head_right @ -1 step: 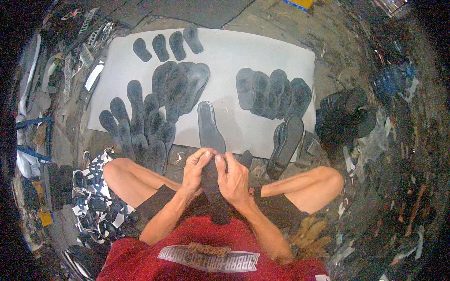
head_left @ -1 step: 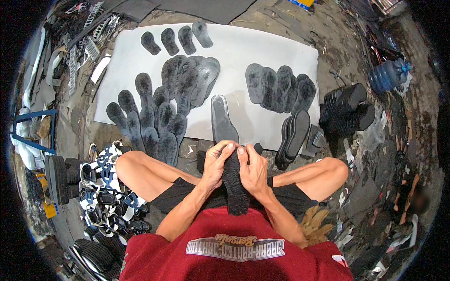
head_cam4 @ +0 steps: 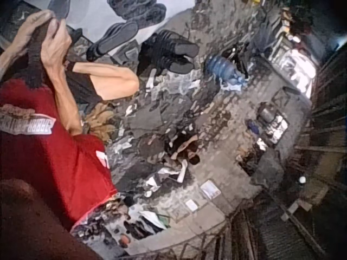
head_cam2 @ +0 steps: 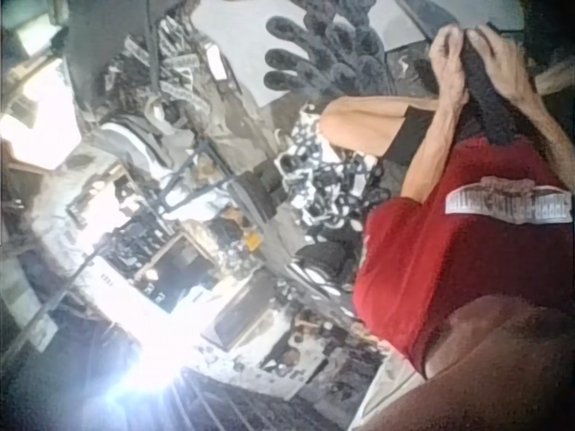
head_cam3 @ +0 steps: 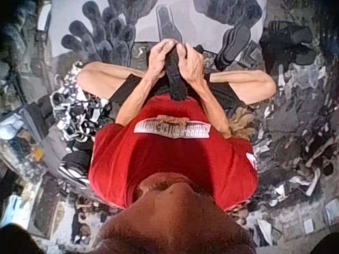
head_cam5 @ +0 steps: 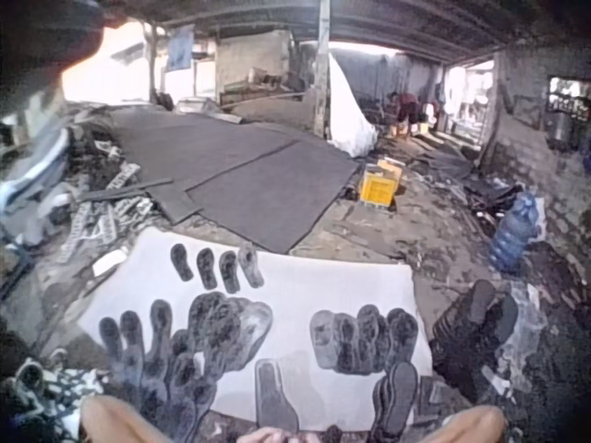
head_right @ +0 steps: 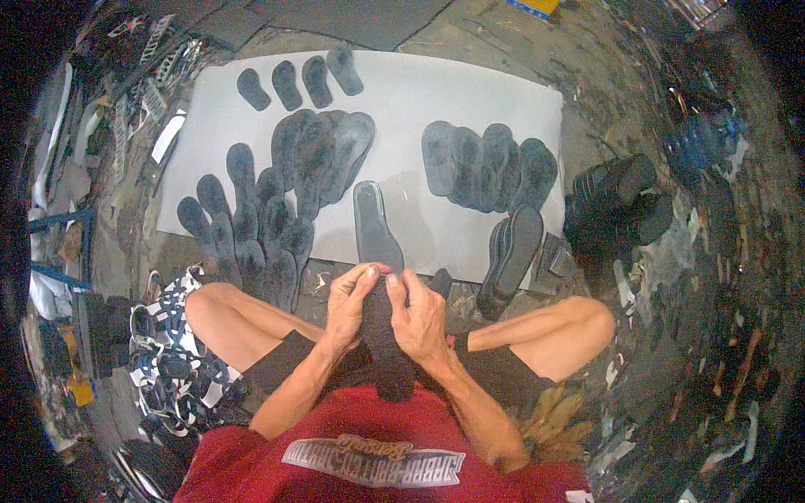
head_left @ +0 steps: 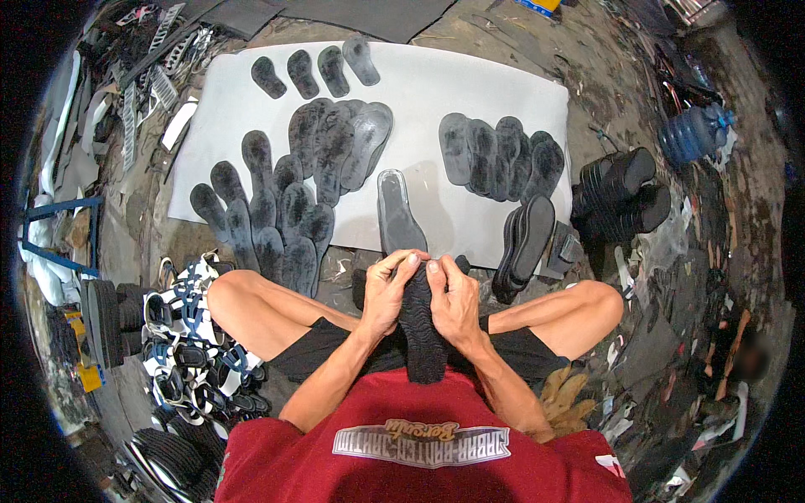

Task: The person sits on the floor and repeatedly picks up black foam insoles and textured rubber outsoles, aligns them, and presses them together by hand. The person handles the insoles one at a time, turning them over and pressing the edges to bond the layers.

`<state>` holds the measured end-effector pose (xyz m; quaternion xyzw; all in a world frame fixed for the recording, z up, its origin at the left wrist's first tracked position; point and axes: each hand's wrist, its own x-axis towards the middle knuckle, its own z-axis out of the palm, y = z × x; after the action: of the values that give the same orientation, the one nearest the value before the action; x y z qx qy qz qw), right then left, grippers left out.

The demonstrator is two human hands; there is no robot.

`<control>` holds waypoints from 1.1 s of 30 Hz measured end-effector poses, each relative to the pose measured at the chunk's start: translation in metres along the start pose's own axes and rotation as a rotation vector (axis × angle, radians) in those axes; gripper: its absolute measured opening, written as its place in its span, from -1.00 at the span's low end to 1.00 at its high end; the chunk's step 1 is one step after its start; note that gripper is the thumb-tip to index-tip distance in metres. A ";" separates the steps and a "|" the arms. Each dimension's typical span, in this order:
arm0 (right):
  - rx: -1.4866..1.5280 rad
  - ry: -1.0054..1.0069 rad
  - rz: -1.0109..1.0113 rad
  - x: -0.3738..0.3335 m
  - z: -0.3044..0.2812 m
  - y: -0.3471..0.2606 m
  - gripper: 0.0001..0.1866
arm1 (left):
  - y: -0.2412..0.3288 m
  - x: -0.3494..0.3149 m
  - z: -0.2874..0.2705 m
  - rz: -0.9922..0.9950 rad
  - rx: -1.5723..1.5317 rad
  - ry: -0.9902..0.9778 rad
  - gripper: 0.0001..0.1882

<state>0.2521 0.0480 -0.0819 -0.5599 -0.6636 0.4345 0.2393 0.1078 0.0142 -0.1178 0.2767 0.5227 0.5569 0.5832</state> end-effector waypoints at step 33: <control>-0.078 0.315 -0.419 0.038 -0.006 -0.010 -0.56 | 0.051 0.079 0.024 0.268 0.171 0.888 -0.08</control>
<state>0.2416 0.0856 -0.0770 -0.4798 -0.7359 0.2571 0.4026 0.0983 0.1059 -0.0877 0.1239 0.7253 0.6466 0.2012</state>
